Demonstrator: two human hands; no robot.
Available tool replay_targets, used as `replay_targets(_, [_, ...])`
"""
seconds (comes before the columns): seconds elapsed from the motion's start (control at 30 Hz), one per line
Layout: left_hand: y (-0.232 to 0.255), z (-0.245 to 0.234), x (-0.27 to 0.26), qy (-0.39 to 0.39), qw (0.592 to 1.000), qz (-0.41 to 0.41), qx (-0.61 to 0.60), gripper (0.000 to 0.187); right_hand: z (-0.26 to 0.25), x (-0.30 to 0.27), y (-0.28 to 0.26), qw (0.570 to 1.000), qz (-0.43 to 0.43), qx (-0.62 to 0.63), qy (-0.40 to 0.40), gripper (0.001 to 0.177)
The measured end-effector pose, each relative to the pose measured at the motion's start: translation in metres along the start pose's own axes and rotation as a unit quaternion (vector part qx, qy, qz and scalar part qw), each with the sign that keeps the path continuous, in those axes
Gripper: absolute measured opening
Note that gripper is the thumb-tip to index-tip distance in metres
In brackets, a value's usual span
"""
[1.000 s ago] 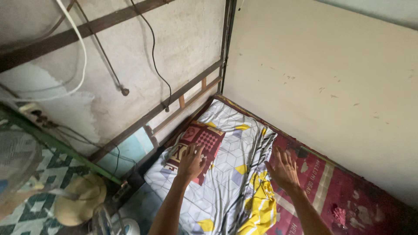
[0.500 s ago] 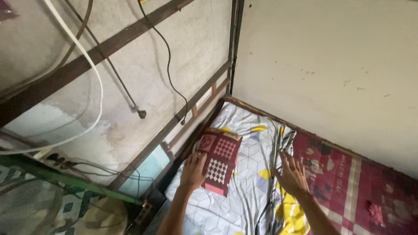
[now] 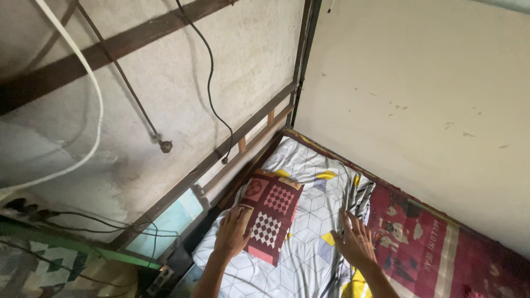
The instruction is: The person folds a blue blanket on a bed and then places a patterned pillow onto the bed, smoothing the pillowcase by hand.
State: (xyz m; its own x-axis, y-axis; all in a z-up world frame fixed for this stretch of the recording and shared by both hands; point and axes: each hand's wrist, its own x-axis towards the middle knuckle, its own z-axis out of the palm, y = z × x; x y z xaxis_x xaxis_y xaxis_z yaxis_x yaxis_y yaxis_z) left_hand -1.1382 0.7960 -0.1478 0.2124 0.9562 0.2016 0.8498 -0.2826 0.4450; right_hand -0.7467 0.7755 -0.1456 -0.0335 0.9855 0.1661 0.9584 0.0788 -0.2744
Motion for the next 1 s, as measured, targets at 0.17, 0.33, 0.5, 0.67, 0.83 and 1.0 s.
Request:
replay_targets(0.17, [-0.011, 0.035, 0.019, 0.007, 1.000, -0.005, 0.011, 0.059, 0.029, 0.015, 0.001, 1.000, -0.014, -0.011, -0.022, 0.078])
replay_targets(0.33, [-0.049, 0.083, 0.035, -0.008, 0.999, -0.032, 0.029, 0.065, 0.094, 0.033, -0.011, 0.999, -0.041, -0.005, -0.027, 0.084])
replay_targets(0.5, [-0.125, 0.169, 0.025, -0.036, 0.996, -0.035, 0.068, 0.070, 0.201, 0.035, -0.012, 0.998, -0.048, -0.019, -0.029, 0.082])
replay_targets(0.67, [-0.213, 0.270, 0.001, -0.033, 0.994, -0.057, 0.083, 0.066, 0.328, 0.026, -0.004, 0.997, -0.030, -0.028, -0.066, 0.080])
replay_targets(0.83, [-0.282, 0.372, -0.014, -0.138, 0.977, -0.139, 0.083, 0.078, 0.455, 0.021, 0.009, 0.997, -0.009, -0.003, -0.079, 0.076])
replay_targets(1.0, [-0.343, 0.484, -0.040, -0.128, 0.978, -0.154, 0.063, 0.079, 0.558, -0.011, 0.015, 0.984, 0.033, 0.005, -0.174, 0.088])
